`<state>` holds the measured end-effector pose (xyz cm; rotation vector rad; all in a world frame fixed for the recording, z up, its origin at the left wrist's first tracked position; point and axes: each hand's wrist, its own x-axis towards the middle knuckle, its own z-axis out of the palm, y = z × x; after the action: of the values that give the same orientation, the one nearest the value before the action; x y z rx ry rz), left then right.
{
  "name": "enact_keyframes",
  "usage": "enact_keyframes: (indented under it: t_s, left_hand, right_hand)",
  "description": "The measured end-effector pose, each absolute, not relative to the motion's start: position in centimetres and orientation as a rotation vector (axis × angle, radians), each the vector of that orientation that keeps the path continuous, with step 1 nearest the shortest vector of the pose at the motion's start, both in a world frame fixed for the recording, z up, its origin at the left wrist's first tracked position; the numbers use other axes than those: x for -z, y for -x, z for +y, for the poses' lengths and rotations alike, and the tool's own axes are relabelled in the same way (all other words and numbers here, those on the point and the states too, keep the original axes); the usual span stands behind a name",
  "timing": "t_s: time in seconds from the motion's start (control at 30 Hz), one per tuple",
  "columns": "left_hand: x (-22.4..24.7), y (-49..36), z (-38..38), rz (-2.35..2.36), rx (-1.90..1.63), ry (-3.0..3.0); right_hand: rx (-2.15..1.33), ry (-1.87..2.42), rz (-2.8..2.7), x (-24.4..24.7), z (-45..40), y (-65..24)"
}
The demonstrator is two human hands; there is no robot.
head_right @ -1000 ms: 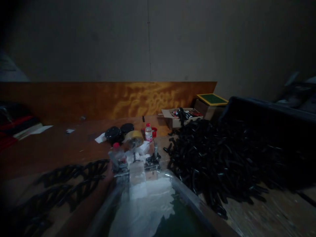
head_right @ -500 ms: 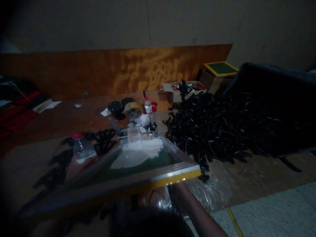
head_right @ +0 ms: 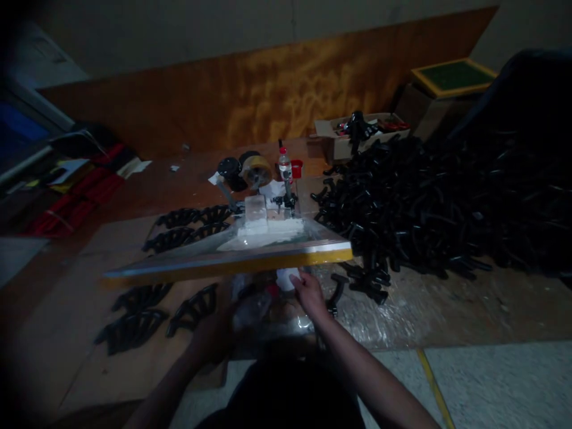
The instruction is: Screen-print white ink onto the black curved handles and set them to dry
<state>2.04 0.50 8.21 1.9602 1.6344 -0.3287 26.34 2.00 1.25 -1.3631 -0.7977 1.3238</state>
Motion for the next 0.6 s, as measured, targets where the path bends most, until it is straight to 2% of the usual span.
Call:
enact_keyframes:
  t_s: [0.3, 0.6]
  left_hand:
    - [-10.7, -5.1, 2.1, 1.608, 0.392, -2.169]
    - [-10.0, -4.3, 1.6, 1.583, 0.371, -2.190]
  right_hand:
    - [-1.325, 1.384, -0.895, -0.2, 0.1, -26.8]
    - [-1.350, 1.320, -0.731, -1.1, -1.0, -27.1]
